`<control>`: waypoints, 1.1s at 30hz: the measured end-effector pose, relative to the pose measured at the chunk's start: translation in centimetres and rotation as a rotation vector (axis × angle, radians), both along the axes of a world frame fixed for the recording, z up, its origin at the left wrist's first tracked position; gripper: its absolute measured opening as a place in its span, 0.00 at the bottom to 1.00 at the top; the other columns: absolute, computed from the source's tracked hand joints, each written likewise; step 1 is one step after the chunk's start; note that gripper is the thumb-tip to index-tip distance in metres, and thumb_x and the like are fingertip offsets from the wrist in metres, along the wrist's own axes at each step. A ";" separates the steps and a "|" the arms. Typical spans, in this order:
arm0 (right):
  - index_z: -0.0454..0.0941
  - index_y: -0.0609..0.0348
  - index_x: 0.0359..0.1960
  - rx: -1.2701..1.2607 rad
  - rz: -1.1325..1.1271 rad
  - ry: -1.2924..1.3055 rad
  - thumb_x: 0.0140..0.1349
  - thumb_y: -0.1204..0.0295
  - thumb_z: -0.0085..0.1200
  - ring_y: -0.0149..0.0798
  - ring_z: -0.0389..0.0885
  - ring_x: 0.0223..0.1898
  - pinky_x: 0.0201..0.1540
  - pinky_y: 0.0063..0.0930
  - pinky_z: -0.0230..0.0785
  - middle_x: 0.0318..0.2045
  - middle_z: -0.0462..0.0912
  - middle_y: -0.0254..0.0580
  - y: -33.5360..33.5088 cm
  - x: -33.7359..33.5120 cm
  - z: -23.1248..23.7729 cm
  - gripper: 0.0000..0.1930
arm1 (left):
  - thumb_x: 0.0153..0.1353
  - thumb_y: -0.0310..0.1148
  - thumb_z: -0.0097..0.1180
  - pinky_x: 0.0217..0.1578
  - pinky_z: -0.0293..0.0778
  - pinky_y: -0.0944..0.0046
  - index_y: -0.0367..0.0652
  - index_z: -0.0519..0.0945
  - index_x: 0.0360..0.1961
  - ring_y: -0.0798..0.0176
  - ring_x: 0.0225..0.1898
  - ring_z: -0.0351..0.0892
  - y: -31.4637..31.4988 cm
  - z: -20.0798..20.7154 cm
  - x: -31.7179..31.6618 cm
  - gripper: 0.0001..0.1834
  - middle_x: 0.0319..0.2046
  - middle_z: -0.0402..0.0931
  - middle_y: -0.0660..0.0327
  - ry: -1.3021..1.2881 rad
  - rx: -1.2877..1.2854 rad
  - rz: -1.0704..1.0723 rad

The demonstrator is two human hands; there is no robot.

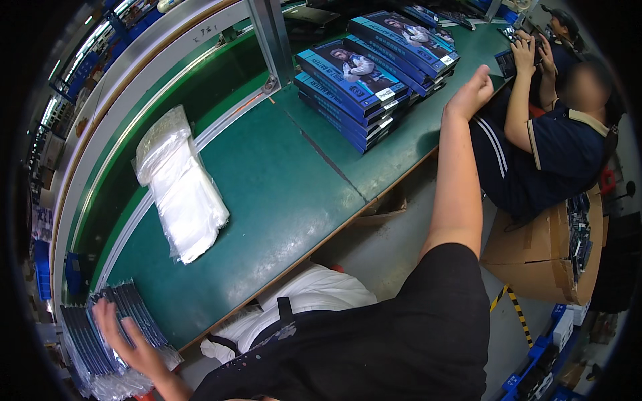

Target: Manually inserting items into plastic protective sleeves on a factory assembly line.

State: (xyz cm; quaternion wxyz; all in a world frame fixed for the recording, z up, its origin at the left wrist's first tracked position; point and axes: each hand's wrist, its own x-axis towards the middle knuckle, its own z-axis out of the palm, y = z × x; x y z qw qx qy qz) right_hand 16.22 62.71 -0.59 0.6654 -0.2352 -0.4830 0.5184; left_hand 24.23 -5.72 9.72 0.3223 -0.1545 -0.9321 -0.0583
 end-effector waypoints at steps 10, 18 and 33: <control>0.79 0.65 0.42 -0.357 0.508 0.020 0.57 0.41 0.53 0.40 0.81 0.40 0.46 0.32 0.73 0.35 0.84 0.44 10.5 -5.6 -4.3 0.32 | 0.58 0.34 0.54 0.65 0.45 0.43 0.38 0.69 0.58 0.42 0.68 0.51 5.6 -10.6 -1.2 0.26 0.64 0.59 0.47 -0.474 0.172 -0.096; 0.80 0.68 0.35 -0.218 0.335 0.038 0.57 0.48 0.55 0.37 0.81 0.30 0.35 0.26 0.72 0.32 0.83 0.43 4.8 -4.9 -3.3 0.28 | 0.55 0.34 0.57 0.64 0.48 0.43 0.39 0.71 0.56 0.42 0.66 0.55 5.7 -10.6 -1.1 0.26 0.61 0.63 0.49 -0.485 0.118 -0.096; 0.79 0.69 0.41 -0.250 0.425 -0.171 0.59 0.39 0.45 0.37 0.77 0.42 0.49 0.30 0.66 0.38 0.80 0.44 -4.7 -2.9 -4.1 0.37 | 0.57 0.30 0.56 0.63 0.53 0.48 0.38 0.73 0.54 0.45 0.66 0.55 4.5 -10.8 -2.0 0.23 0.61 0.63 0.50 -0.322 0.344 -0.187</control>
